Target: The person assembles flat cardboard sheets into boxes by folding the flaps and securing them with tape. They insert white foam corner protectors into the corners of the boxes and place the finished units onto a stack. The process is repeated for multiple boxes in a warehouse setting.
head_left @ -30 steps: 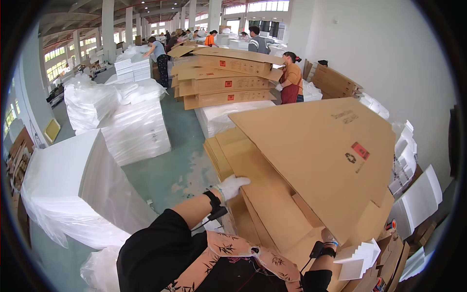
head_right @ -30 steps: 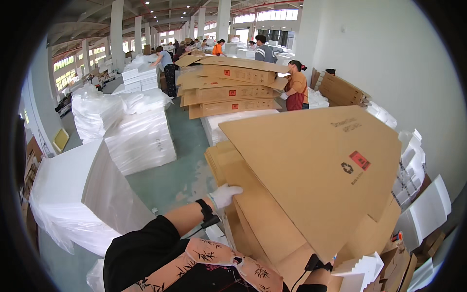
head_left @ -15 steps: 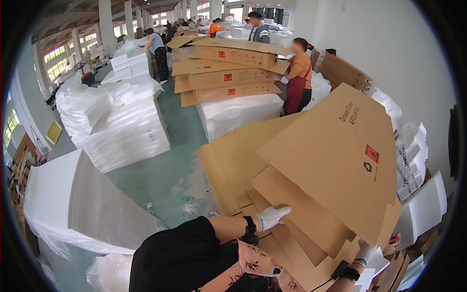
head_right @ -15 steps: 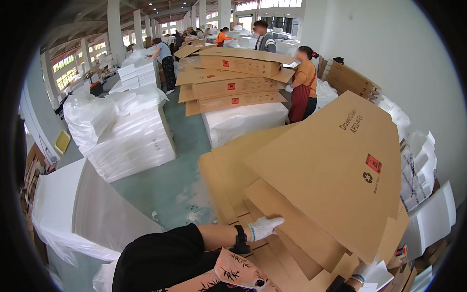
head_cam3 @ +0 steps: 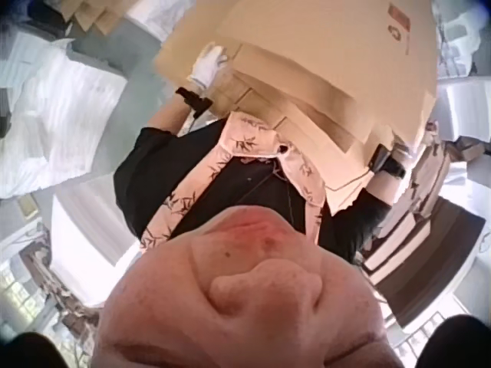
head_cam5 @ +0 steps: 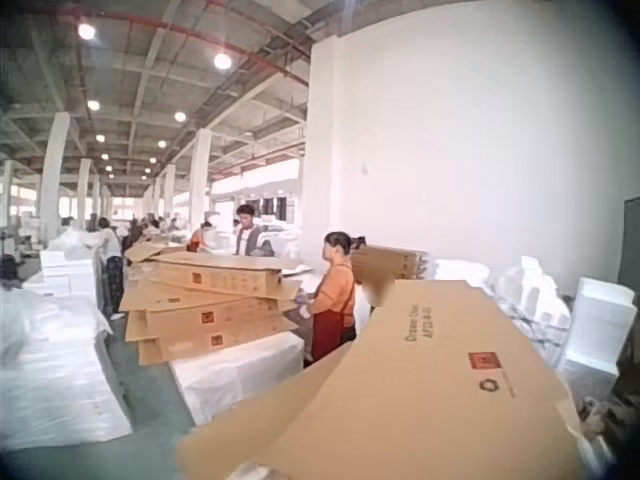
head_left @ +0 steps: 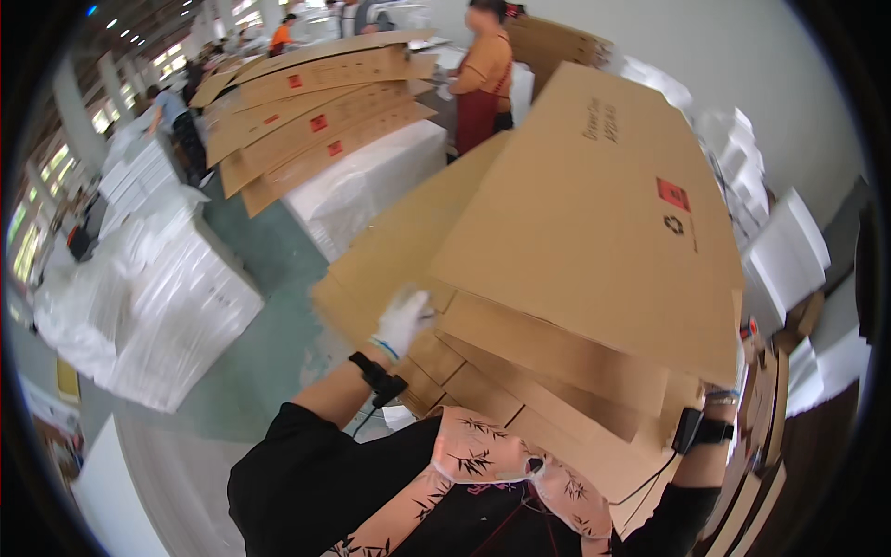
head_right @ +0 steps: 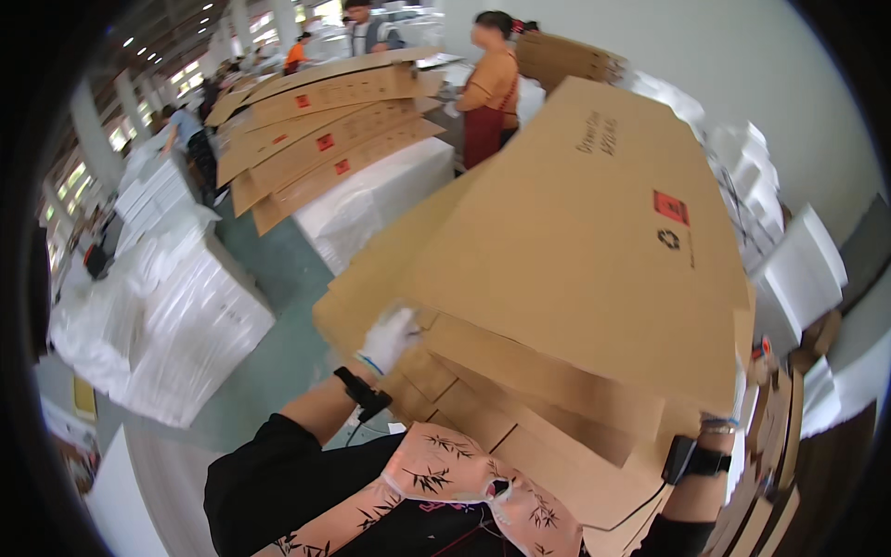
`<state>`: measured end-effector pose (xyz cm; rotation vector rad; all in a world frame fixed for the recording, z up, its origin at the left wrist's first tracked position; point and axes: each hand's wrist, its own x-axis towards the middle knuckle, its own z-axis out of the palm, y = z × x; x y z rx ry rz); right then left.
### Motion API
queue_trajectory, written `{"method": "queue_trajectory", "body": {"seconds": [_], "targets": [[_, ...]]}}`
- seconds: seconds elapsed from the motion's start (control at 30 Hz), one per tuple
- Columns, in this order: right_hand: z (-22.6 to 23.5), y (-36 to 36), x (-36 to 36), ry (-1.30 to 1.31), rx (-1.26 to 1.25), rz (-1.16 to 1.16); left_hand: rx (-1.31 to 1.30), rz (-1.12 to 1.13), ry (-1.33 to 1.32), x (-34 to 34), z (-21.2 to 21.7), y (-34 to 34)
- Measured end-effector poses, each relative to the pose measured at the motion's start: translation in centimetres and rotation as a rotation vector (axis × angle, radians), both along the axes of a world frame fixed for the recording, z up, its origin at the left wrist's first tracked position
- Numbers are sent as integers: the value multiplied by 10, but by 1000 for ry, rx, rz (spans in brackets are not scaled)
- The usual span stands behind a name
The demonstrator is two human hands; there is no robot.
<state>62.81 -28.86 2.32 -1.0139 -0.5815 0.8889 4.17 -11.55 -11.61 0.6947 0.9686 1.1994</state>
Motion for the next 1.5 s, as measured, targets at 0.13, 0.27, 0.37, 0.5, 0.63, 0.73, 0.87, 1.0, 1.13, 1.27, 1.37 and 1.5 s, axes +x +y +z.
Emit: {"method": "queue_trajectory", "body": {"seconds": [0.13,0.27,0.37,0.5,0.63,0.73,0.87,1.0,1.13,1.27,1.37,1.5], "targets": [[80,-5,-70,66,-78,155,154,-145,259,-33,12,40],[97,-16,-112,-293,-298,40,701,-396,1212,-1,23,41],[89,-29,-147,-340,-316,-10,674,-315,1256,7,3,50],[63,-59,-180,-237,-269,-164,720,-320,1305,-7,-31,82],[48,-89,-196,-270,-296,-257,707,-337,1285,-2,-23,86],[51,-90,-183,-241,-288,-251,702,-346,1272,6,-18,95],[-12,-106,-123,-796,-386,-417,688,-355,1249,8,-21,92],[-118,-146,-116,-1847,-823,-434,692,-386,1208,9,-28,70],[-127,-148,-163,-1467,-782,-284,632,-348,1157,-13,-29,40],[-118,-193,-143,-1139,-628,-138,575,-324,1070,-18,-22,17],[-51,-195,-119,-812,-825,104,552,-261,998,-27,6,4],[1,-221,-5,-1243,-930,-264,572,-94,864,-10,43,-36]]}}
